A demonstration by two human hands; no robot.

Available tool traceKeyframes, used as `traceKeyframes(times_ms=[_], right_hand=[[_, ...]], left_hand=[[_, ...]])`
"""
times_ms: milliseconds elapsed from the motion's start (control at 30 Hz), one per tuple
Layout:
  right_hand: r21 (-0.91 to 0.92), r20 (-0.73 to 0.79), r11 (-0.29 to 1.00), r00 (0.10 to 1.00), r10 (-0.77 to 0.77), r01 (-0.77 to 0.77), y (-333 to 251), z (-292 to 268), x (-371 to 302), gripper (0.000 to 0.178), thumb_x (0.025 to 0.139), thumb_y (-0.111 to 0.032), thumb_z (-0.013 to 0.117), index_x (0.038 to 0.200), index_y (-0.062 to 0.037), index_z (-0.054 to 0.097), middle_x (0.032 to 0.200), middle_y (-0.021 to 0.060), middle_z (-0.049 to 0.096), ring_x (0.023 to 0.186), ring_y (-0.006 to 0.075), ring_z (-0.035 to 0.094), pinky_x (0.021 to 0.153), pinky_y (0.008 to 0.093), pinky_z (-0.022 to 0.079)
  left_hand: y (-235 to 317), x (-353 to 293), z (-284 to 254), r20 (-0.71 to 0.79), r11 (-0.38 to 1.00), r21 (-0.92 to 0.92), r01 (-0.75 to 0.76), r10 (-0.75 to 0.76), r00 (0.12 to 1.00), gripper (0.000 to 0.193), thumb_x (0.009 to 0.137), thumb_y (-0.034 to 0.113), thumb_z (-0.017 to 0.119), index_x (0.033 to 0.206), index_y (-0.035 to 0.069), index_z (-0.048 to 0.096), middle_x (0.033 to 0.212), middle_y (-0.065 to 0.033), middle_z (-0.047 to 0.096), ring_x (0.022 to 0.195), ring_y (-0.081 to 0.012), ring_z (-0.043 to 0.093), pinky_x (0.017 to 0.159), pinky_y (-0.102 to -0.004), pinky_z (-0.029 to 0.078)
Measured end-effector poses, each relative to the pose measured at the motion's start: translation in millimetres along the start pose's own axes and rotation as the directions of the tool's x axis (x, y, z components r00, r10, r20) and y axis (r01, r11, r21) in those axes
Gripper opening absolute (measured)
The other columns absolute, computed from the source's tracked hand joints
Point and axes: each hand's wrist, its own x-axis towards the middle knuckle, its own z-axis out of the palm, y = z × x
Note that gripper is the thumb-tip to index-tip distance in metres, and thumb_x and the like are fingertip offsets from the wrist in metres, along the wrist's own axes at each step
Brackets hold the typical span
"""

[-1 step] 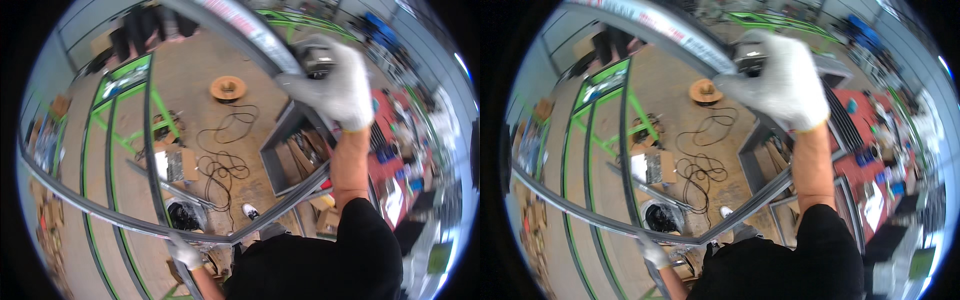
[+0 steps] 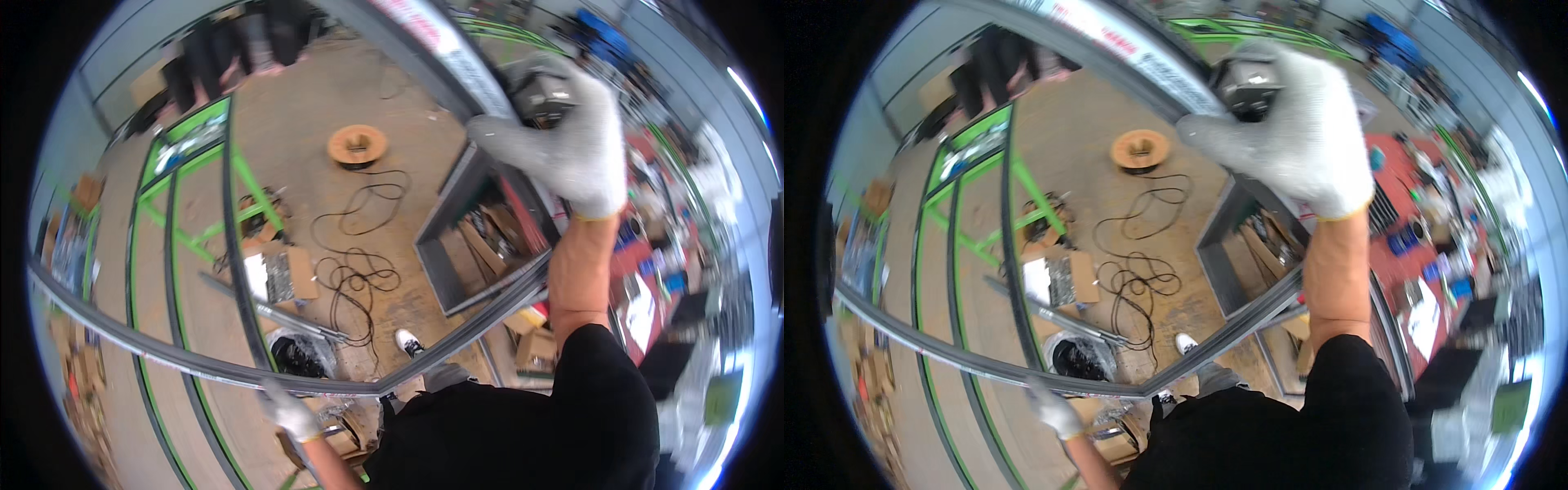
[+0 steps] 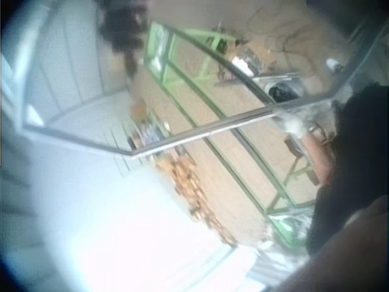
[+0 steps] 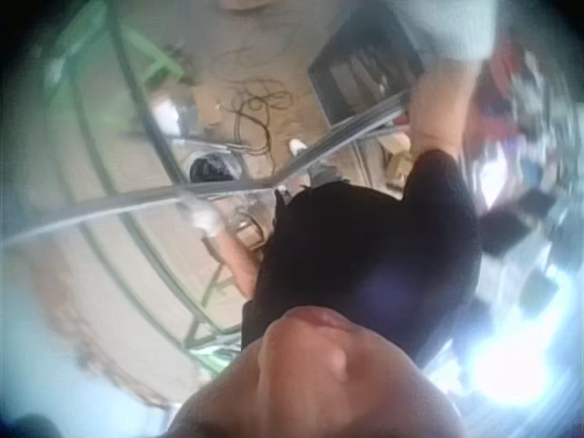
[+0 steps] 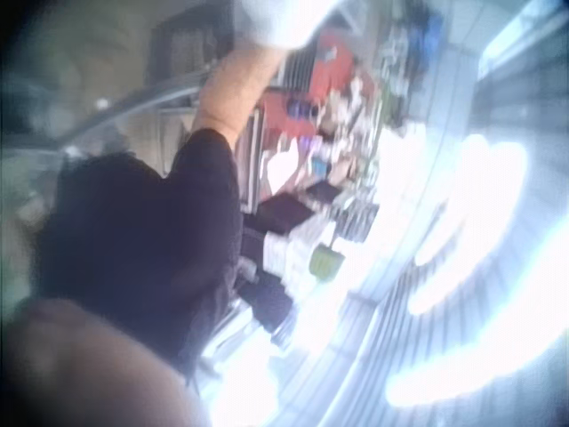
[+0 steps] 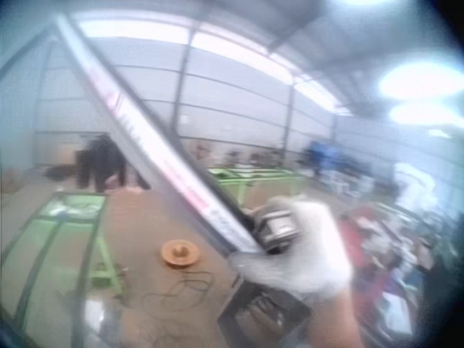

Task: The person assembles a metal window frame on a green jig, using a pneumatic rivet gun to fasten the corners. They repeatedly rotate the frame to access each corner, then place the completed frame on a stack of similar frames.

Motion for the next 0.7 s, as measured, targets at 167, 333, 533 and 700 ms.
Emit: traceKeyframes(times_ms=[167, 333, 533, 700], right_hand=[[-0.412, -0.146, 0.906, 0.989, 0.036, -0.094, -29, -101, -46, 0.049, 0.072, -0.027, 0.103, 0.109, -0.0026, 0.08, 0.091, 0.0055, 0.081, 0.079, 0.0094, 0.073, 0.071, 0.0265, 0.058], [-0.239, -0.385, 0.867, 0.862, 0.33, -0.438, -74, -175, -96, 0.047, 0.074, -0.009, 0.092, 0.117, 0.0025, 0.076, 0.097, 0.0112, 0.081, 0.083, 0.0144, 0.077, 0.077, 0.0302, 0.062], [-0.426, -0.495, 0.528, 0.678, 0.544, -0.735, -75, -247, -226, 0.044, 0.078, -0.024, 0.097, 0.111, -0.0024, 0.079, 0.087, 0.0073, 0.079, 0.074, 0.0128, 0.072, 0.072, 0.0302, 0.06], [-0.275, -0.616, 0.27, 0.384, 0.688, -0.923, -81, -241, -411, 0.041, 0.077, -0.006, 0.095, 0.114, -0.001, 0.077, 0.096, 0.0071, 0.081, 0.086, 0.0107, 0.073, 0.082, 0.0289, 0.06]], left_hand=[[78, 149, -8, 0.327, 0.762, -0.621, 0.184, 0.039, 0.944, 0.047, 0.115, 0.042, 0.055, 0.127, -0.003, 0.061, 0.101, -0.0082, 0.064, 0.091, -0.0193, 0.064, 0.081, -0.0355, 0.054], [177, 162, 37, 0.408, 0.766, -0.637, 0.088, 0.238, 0.881, 0.046, 0.111, 0.037, 0.067, 0.125, -0.006, 0.061, 0.104, -0.0068, 0.064, 0.085, -0.0123, 0.059, 0.073, -0.03, 0.05], [259, 107, 104, 0.566, 0.72, -0.683, -0.119, 0.625, 0.538, 0.036, 0.103, 0.02, 0.075, 0.128, -0.004, 0.066, 0.113, -0.0081, 0.071, 0.098, -0.017, 0.063, 0.091, -0.0332, 0.051], [310, -13, 157, 0.724, 0.737, -0.673, 0.066, 0.638, 0.263, 0.041, 0.091, 0.012, 0.084, 0.125, -0.004, 0.068, 0.107, -0.007, 0.073, 0.091, -0.0143, 0.066, 0.084, -0.0293, 0.055]])
